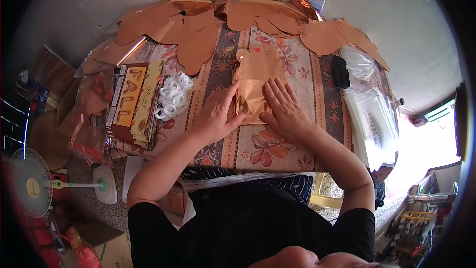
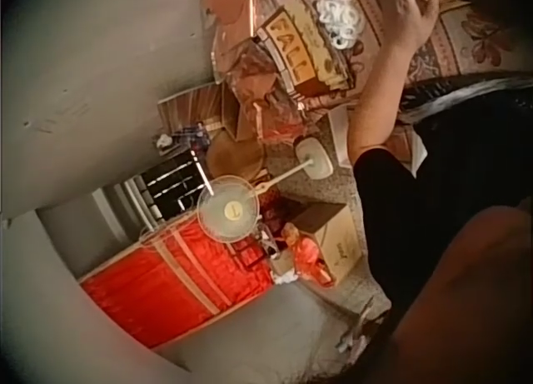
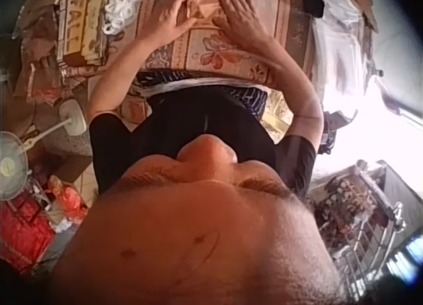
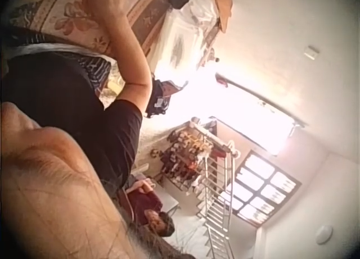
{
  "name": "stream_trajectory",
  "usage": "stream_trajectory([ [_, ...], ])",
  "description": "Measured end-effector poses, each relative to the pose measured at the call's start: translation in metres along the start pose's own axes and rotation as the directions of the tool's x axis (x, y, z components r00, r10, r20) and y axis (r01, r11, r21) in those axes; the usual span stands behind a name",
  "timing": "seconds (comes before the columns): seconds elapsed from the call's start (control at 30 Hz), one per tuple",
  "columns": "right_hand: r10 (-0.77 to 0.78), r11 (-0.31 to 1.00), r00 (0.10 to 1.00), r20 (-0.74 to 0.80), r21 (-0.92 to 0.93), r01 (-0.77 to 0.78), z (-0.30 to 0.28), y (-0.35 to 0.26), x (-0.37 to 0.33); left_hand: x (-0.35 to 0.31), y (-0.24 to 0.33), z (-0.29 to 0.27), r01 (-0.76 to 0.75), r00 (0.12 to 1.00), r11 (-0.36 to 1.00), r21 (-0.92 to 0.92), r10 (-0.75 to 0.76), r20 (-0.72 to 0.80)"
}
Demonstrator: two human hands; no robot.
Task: Folding and packaging metallic decorative sheets on a table.
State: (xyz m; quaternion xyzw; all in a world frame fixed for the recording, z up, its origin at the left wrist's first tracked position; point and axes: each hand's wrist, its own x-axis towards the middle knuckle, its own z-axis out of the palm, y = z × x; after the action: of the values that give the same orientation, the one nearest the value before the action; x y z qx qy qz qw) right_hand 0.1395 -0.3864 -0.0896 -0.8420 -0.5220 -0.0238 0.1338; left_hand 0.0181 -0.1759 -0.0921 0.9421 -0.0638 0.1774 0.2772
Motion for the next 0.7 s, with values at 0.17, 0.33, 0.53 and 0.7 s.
stream_trajectory([
  [0.17,-0.013,1.000,1.000,-0.003,0.006,0.013,-0.0011,-0.0007,0.0000,-0.0004,-0.0052,0.0005,0.057,0.998,0.996,-0.062,-0.056,0.014],
  [0.33,-0.011,1.000,1.000,-0.001,-0.008,0.011,-0.0011,-0.0024,-0.0005,-0.0020,-0.0045,-0.0007,0.045,0.999,0.998,-0.054,-0.044,0.015],
  [0.53,-0.035,0.998,0.999,0.000,-0.055,0.035,0.0023,0.0009,-0.0008,0.0000,-0.0025,-0.0031,0.057,0.998,0.995,-0.085,-0.055,0.026],
  [0.7,-0.056,0.996,0.998,-0.025,-0.075,0.054,0.0025,-0.0002,-0.0003,-0.0001,-0.0061,-0.0046,0.075,0.997,0.990,-0.118,-0.071,0.038],
])
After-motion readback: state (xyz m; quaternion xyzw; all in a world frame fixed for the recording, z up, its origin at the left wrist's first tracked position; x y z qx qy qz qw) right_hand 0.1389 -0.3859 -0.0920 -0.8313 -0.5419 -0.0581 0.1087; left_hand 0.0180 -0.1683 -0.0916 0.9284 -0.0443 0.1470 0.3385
